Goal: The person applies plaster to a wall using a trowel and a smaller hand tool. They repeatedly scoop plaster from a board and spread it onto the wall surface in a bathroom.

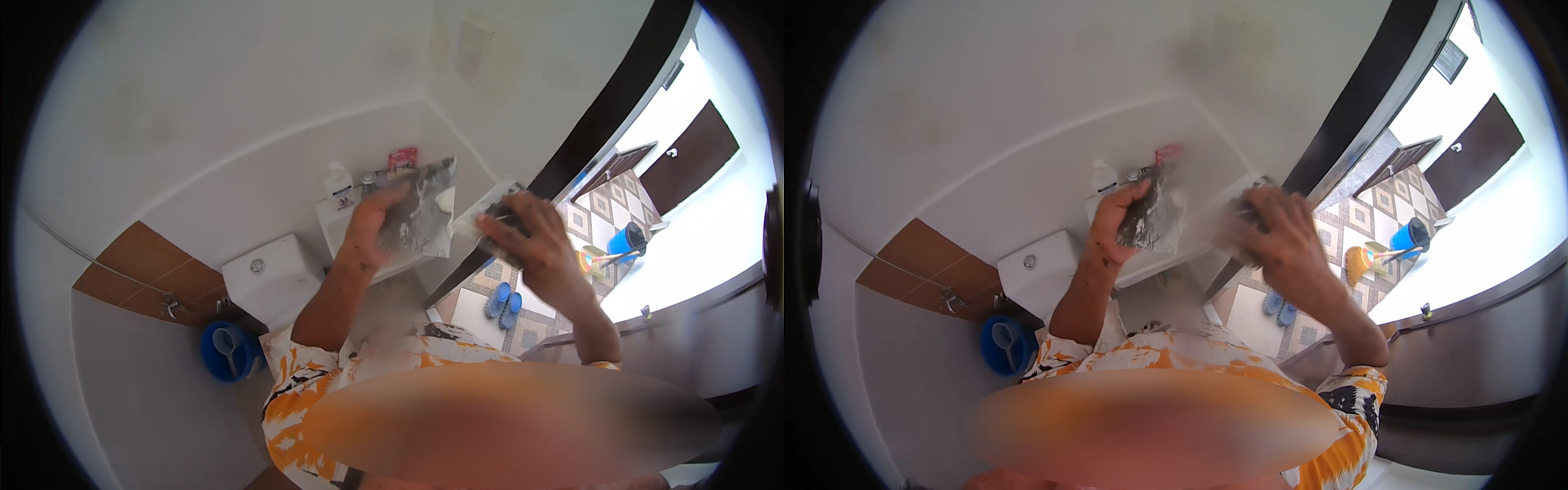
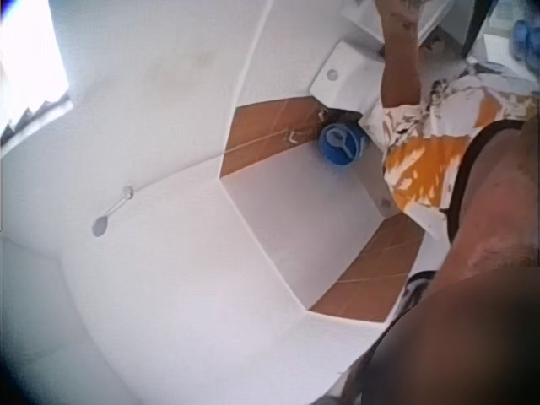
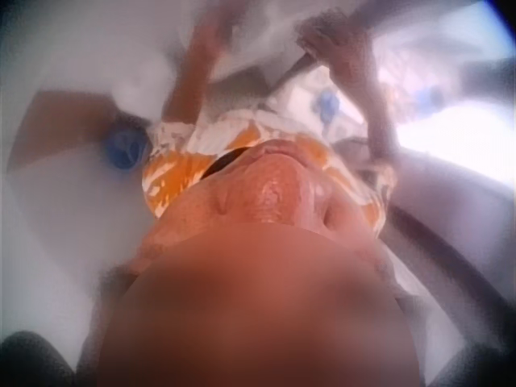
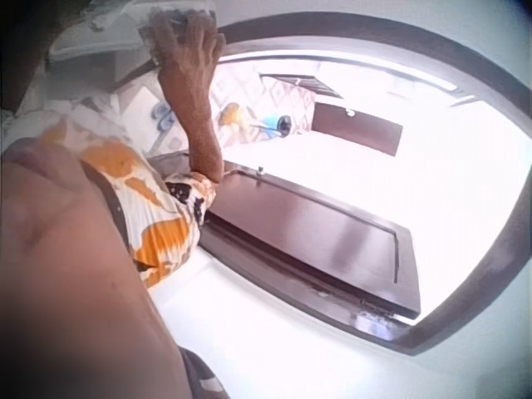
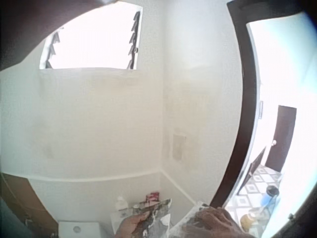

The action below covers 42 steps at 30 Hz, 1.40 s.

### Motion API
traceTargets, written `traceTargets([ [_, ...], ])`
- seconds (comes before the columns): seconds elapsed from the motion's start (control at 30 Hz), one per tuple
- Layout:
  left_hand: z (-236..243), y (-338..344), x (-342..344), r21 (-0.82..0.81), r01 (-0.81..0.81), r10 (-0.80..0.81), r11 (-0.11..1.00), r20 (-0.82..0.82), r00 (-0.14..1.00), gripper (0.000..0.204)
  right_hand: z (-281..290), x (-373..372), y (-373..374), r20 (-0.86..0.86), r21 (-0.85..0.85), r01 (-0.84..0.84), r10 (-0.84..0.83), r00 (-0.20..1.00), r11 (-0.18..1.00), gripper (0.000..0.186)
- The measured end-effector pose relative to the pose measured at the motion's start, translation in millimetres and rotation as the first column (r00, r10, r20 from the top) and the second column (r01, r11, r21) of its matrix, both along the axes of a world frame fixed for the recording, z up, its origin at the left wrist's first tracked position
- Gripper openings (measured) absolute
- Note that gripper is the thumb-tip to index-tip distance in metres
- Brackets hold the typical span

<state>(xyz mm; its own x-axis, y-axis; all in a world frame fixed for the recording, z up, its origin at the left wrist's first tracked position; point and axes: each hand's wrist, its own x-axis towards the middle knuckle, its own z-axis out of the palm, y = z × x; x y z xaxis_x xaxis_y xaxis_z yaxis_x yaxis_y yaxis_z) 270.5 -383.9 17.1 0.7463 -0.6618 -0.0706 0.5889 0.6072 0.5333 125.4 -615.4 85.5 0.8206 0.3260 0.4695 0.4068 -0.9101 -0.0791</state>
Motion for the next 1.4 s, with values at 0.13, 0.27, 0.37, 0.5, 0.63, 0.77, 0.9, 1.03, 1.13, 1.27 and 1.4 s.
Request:
traceTargets([
  [0.13,26,12,41,0.107,-0.185,0.154,0.977,0.248,0.956,0.032,43,26,-3,0.229,-0.229,0.102,-0.048,0.972,0.968,0.049],
  [0.27,42,0,58,0.165,-0.121,0.069,0.979,0.289,0.955,0.021,68,49,13,0.147,-0.335,0.001,0.052,0.988,0.942,0.042],
  [0.37,44,-3,75,0.126,-0.053,0.017,0.991,0.274,0.962,0.024,82,66,20,0.045,-0.434,-0.002,0.024,0.999,0.901,0.037],
  [0.5,31,3,107,-0.057,-0.244,0.251,0.968,0.164,0.954,0.029,112,77,3,0.232,-0.622,0.178,-0.038,0.972,0.763,0.038],
  [0.63,-1,2,113,-0.086,-0.376,0.382,0.922,0.068,0.922,0.030,132,132,-25,0.496,-0.765,0.392,0.080,0.865,0.511,0.043],
  [0.77,-29,-11,101,-0.013,-0.328,0.328,0.945,0.001,0.945,0.028,147,180,-42,0.483,-0.853,0.436,0.116,0.868,0.287,0.041],
  [0.9,-44,-18,86,-0.019,-0.239,0.236,0.971,-0.094,0.967,0.024,153,204,-52,0.422,-0.883,0.385,0.092,0.902,0.269,0.039],
  [1.03,-49,-15,82,-0.011,-0.198,0.197,0.980,-0.086,0.977,0.026,153,212,-62,0.386,-0.895,0.364,0.040,0.922,0.259,0.038],
  [1.13,-49,-15,83,-0.030,-0.194,0.191,0.980,-0.089,0.978,0.026,153,218,-65,0.378,-0.904,0.354,0.064,0.923,0.240,0.037],
  [1.27,-49,-24,85,-0.054,-0.161,0.155,0.985,-0.094,0.983,0.030,152,221,-54,0.373,-0.894,0.363,-0.012,0.928,0.265,0.037],
  [1.4,-55,-25,86,-0.050,-0.124,0.121,0.991,-0.063,0.991,0.030,145,204,-35,0.369,-0.908,0.404,-0.248,0.896,0.109,0.037],
])
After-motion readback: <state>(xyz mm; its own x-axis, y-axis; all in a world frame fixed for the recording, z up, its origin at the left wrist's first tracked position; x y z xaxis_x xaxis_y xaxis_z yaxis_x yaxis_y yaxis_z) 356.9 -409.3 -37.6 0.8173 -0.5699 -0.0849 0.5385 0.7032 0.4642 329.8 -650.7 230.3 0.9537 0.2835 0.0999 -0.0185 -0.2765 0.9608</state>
